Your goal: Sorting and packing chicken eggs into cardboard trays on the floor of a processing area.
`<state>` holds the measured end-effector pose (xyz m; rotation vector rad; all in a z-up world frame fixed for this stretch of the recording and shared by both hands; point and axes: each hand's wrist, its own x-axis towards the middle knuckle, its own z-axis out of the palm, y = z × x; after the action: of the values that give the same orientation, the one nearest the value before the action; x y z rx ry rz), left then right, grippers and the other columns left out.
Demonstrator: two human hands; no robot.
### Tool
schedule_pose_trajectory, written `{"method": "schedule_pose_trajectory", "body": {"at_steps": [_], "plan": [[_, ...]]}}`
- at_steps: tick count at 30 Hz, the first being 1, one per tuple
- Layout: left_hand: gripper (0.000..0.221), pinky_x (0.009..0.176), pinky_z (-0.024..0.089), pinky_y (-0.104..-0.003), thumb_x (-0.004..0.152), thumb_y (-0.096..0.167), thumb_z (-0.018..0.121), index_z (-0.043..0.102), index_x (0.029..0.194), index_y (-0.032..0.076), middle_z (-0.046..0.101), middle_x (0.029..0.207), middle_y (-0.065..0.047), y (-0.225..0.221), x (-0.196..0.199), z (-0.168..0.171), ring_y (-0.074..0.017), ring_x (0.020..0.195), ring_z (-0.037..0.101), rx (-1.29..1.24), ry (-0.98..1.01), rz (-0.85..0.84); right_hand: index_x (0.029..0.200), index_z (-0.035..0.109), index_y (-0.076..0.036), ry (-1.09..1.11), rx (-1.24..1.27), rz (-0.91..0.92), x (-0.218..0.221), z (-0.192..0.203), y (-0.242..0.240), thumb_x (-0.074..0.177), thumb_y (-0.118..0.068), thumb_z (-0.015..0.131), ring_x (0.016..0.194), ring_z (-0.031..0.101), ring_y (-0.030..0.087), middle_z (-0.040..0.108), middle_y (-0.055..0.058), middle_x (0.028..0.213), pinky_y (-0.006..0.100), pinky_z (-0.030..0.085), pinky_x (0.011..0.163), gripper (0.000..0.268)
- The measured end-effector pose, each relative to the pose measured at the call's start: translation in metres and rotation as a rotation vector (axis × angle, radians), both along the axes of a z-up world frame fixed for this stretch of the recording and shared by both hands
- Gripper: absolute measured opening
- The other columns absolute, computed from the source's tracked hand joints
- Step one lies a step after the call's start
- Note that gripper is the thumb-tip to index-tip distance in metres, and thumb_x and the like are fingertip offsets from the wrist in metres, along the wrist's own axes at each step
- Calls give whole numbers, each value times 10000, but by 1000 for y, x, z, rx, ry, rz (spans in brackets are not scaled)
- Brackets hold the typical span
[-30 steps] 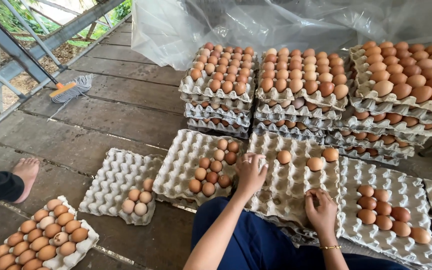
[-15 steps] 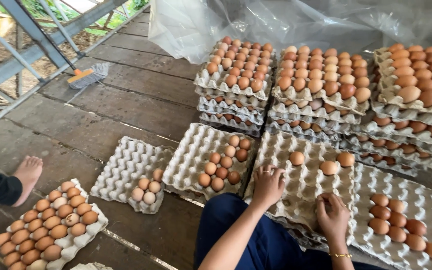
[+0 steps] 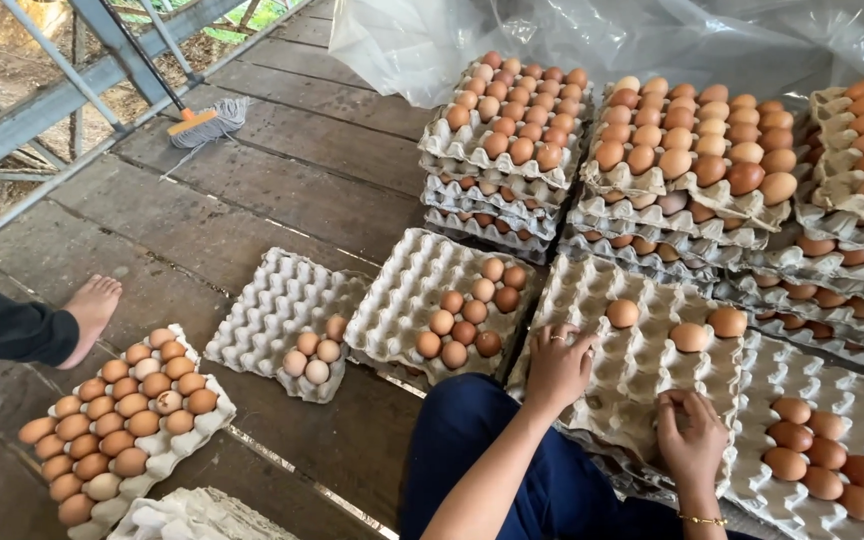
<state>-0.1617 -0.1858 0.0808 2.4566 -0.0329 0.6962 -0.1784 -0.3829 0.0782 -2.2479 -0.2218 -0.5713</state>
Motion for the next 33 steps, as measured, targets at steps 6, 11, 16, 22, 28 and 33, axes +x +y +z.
{"method": "schedule_pose_trajectory", "body": {"at_steps": [6,11,16,22,28,33], "plan": [[375,976,458,-456,824,-84,524,509,1169,61,550,1179,-156,3,-8,25,-345,1153,520,-223,-111,157,941,706,17,87,-11,4,7,8,2,880,-83,639,681,595,230,686,97,863,325,478,661,134],[397,1013,388,-498,890,-10,479,465,1287,-6,497,1202,-211,3,-8,22,-401,1150,484,-358,-185,197,937,707,-78,-49,-75,6,33,12,7,854,-122,679,810,646,437,655,182,794,496,504,712,98],[377,1003,398,-476,908,34,485,465,1284,12,499,1187,-186,3,-8,18,-377,1125,496,-328,-174,226,1017,680,-113,-74,-183,1,72,26,37,788,-118,667,785,665,397,645,177,923,483,536,663,229],[325,979,421,-442,918,44,489,470,1242,39,489,1149,-125,5,-10,25,-320,1093,503,-323,-151,222,1378,470,-168,269,-596,177,123,22,58,786,-191,665,1132,589,463,534,154,1334,525,534,909,624],[304,950,432,-448,913,54,513,468,1213,52,472,1139,-114,6,-13,29,-322,1067,505,-313,-106,217,1277,515,-228,350,-530,183,135,9,55,752,-239,737,963,669,430,568,91,1225,521,584,796,570],[274,937,437,-458,912,82,532,491,1182,74,476,1126,-102,8,-9,23,-332,1059,510,-302,-101,218,1322,423,-74,434,809,341,88,50,49,772,92,647,930,615,236,401,51,1078,354,605,755,617]]}}
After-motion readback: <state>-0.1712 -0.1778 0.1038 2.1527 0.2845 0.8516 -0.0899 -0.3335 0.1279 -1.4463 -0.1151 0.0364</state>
